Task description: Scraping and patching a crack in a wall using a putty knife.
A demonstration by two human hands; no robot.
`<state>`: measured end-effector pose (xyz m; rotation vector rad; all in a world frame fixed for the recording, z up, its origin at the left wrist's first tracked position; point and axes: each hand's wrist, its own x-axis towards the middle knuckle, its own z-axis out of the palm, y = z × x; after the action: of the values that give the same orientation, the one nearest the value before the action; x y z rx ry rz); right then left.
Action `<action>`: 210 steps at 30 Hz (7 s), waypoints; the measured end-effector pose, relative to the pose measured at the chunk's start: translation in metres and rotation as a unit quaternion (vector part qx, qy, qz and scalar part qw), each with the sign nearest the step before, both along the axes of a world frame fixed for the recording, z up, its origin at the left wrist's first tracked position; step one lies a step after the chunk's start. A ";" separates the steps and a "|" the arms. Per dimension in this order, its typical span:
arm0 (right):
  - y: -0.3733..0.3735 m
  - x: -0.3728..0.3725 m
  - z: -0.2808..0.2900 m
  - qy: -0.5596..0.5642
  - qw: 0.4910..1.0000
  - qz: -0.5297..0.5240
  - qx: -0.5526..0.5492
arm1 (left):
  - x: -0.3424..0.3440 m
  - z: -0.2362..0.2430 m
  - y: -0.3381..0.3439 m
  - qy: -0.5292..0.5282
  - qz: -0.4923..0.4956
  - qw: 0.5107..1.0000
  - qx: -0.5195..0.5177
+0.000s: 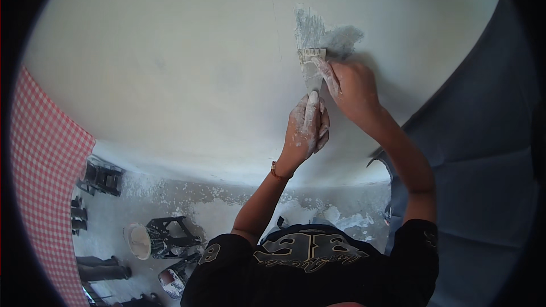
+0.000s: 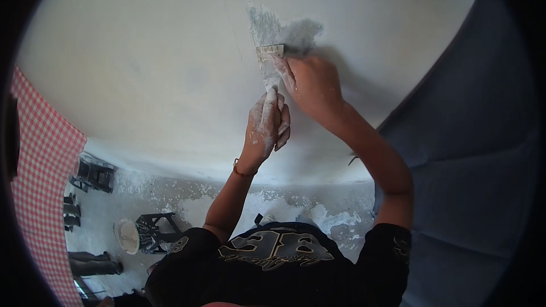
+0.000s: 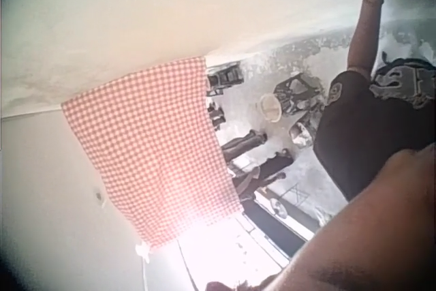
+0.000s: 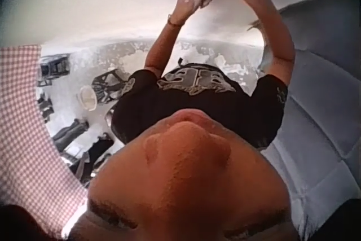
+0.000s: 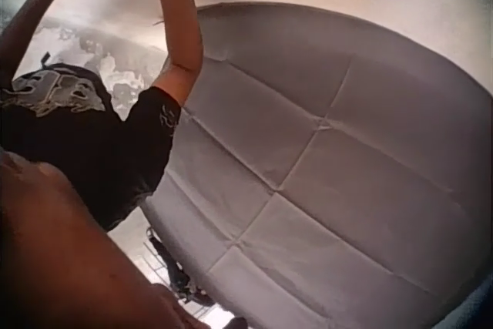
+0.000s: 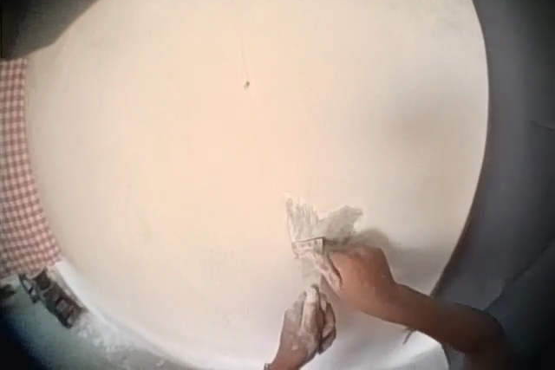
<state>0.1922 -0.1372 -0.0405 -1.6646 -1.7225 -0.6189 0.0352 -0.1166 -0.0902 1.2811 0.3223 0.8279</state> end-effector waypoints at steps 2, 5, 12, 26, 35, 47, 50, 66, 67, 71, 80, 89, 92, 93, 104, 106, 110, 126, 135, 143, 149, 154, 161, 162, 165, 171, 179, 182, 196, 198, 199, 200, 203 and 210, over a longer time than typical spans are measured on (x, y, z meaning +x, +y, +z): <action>-0.010 0.005 0.006 -0.038 0.999 -0.033 -0.015 | -0.002 0.000 0.003 -0.007 -0.008 1.000 0.018; -0.014 0.017 0.009 -0.259 0.945 0.074 0.188 | -0.007 -0.001 0.008 -0.007 -0.039 0.999 -0.003; -0.024 0.017 0.019 -0.383 0.897 0.194 0.101 | -0.007 -0.009 0.017 0.004 -0.050 0.999 0.020; 0.015 0.018 0.057 -0.473 0.847 0.204 0.134 | -0.007 -0.018 0.045 -0.103 -0.157 0.981 0.042; 0.017 0.012 0.076 -0.489 0.842 0.179 0.137 | -0.008 0.023 0.044 -0.003 -0.086 0.996 -0.022; 0.022 0.011 0.078 -0.474 0.849 0.175 0.155 | -0.002 0.032 0.037 0.004 0.002 0.998 0.065; 0.023 0.016 0.061 -0.478 0.846 0.179 0.153 | -0.002 0.018 0.036 0.070 0.056 0.982 0.168; 0.025 0.012 0.086 -0.460 0.853 0.177 0.172 | 0.000 0.048 0.036 0.012 0.034 0.994 0.104; 0.026 0.013 0.090 -0.456 0.856 0.174 0.170 | 0.002 0.052 0.038 -0.006 0.025 0.996 0.081; 0.024 0.013 0.067 -0.449 0.862 0.170 0.163 | 0.004 0.037 0.035 0.006 0.039 0.992 0.121; 0.028 0.009 0.073 -0.420 0.872 0.166 0.186 | 0.001 0.053 0.033 -0.012 0.007 1.000 -0.002; 0.030 0.008 0.079 -0.409 0.878 0.153 0.199 | -0.001 0.062 0.043 -0.017 -0.006 0.999 0.042; 0.027 0.012 0.063 -0.419 0.876 0.152 0.185 | 0.004 0.046 0.036 -0.019 0.010 0.999 0.026; 0.026 0.014 0.061 -0.423 0.875 0.159 0.170 | 0.009 0.042 0.037 -0.021 0.009 0.999 0.028; 0.030 0.015 0.070 -0.419 0.865 0.192 0.198 | 0.002 0.032 0.032 0.050 0.069 0.986 0.143; 0.032 0.018 0.072 -0.427 0.857 0.195 0.213 | 0.006 0.031 0.045 0.025 0.066 0.980 0.183; 0.031 0.010 0.087 -0.408 0.870 0.178 0.210 | 0.003 0.057 0.046 -0.018 -0.056 0.998 0.019; 0.035 0.018 0.060 -0.404 0.876 0.169 0.204 | 0.010 0.038 0.046 0.074 0.071 0.973 0.206; 0.033 0.012 0.049 -0.396 0.884 0.157 0.193 | 0.013 0.026 0.047 0.009 0.099 0.965 0.244; 0.038 0.007 0.049 -0.365 0.891 0.153 0.221 | 0.012 0.024 0.058 0.025 0.103 0.948 0.302; 0.044 0.005 0.069 -0.385 0.882 0.130 0.239 | 0.010 0.052 0.067 0.019 0.187 0.856 0.482; 0.038 0.005 0.038 -0.385 0.887 0.132 0.218 | 0.008 0.018 0.053 0.043 0.127 0.939 0.316; 0.048 0.004 0.064 -0.360 0.886 0.142 0.254 | 0.009 0.051 0.063 -0.007 0.044 0.987 0.152; 0.047 0.005 0.062 -0.359 0.887 0.141 0.253 | 0.009 0.053 0.062 -0.006 0.042 0.987 0.152; 0.033 -0.001 0.038 -0.350 0.904 0.107 0.220 | -0.002 0.039 0.047 -0.016 -0.005 0.995 0.097; 0.016 0.015 -0.012 -0.332 0.911 0.195 0.145 | 0.007 -0.028 0.054 0.044 -0.065 0.996 0.045; 0.014 0.023 -0.009 -0.340 0.919 0.143 0.138 | 0.035 -0.080 0.051 0.110 0.094 0.914 0.378; 0.013 0.018 0.005 -0.354 0.917 0.096 0.159 | 0.039 -0.069 0.057 0.069 0.144 0.871 0.465; 0.020 0.028 0.027 -0.323 0.914 0.153 0.193 | 0.013 0.023 0.055 0.087 -0.122 0.988 0.048; 0.022 0.029 0.022 -0.315 0.913 0.170 0.197 | 0.023 0.007 0.049 0.112 0.041 0.945 0.304; 0.021 0.028 0.015 -0.318 0.914 0.167 0.191 | 0.024 0.007 0.048 0.114 0.039 0.945 0.303; 0.020 0.029 0.012 -0.316 0.915 0.166 0.189 | 0.024 0.006 0.048 0.107 0.042 0.941 0.317; 0.017 0.027 0.021 -0.312 0.917 0.143 0.206 | 0.023 0.007 0.047 0.083 0.052 0.928 0.359; 0.016 0.034 0.010 -0.298 0.924 0.133 0.199 | 0.031 0.003 0.052 0.048 0.066 0.906 0.414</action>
<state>0.2258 -0.1212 -0.0302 -0.9838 -2.0074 -1.3391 0.0664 -0.0650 -0.0869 2.1168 0.1266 1.0705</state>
